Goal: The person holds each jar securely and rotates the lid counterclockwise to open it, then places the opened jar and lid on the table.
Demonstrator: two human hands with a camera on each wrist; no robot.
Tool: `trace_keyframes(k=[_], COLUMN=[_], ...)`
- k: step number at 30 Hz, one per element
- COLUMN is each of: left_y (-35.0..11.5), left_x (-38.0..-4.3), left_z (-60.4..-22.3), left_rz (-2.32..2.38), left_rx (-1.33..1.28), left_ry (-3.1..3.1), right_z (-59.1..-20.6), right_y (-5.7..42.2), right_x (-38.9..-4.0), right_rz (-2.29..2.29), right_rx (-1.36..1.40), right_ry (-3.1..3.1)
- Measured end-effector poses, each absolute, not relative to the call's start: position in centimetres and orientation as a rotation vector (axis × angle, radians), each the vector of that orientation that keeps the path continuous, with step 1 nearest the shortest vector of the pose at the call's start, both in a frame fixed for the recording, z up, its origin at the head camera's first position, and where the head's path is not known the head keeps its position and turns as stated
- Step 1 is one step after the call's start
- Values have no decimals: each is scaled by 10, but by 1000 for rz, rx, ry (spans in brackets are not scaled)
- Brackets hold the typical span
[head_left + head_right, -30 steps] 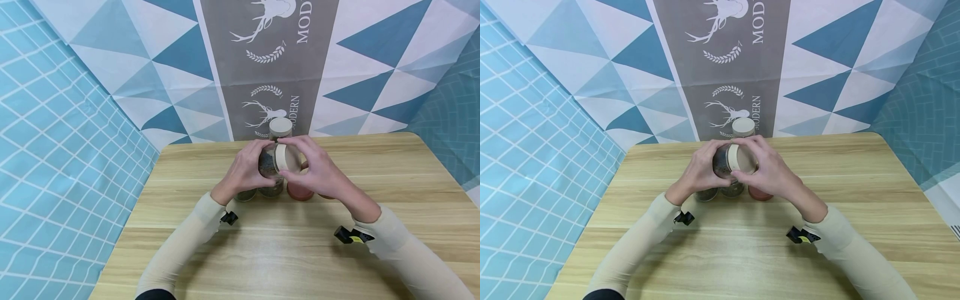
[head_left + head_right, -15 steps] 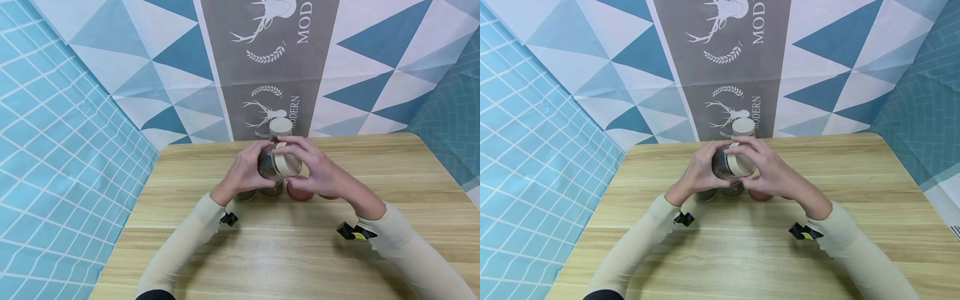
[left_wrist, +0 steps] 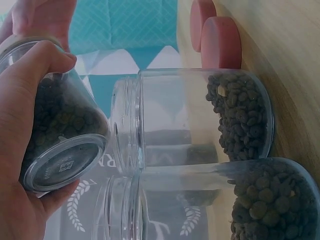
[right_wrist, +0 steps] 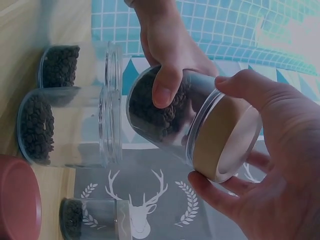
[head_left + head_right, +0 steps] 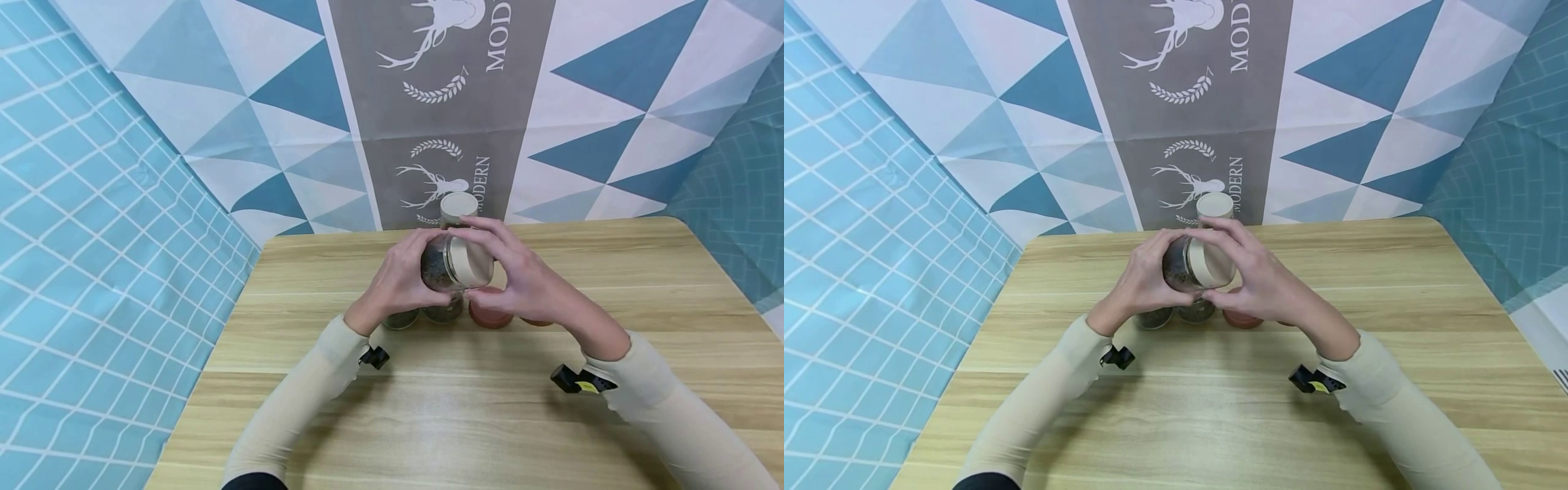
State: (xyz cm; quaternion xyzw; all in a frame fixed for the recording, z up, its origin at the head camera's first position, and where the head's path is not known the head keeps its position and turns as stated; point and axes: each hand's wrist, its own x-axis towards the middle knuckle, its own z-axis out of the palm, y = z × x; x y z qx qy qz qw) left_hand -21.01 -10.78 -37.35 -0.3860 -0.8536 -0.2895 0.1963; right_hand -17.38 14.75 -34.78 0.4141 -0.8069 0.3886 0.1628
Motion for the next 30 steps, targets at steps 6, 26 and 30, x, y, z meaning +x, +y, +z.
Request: trace_keyframes(k=[6,26,30], left_y=[-108,-107,-107], left_x=[-210,-209,-210], left_z=[-372,-371,-372], left_rz=[-823,-821,-823], left_rx=[-1073,-1065,-1063], left_ry=[-2401,-2408,-2408], right_z=[-344,-340,-340], right_y=[148,140,139], right_x=[-173,-169,-169], right_rz=[1213,1375,1365], right_rx=[1043,810,819], right_ry=[-2380,-2478,-2473])
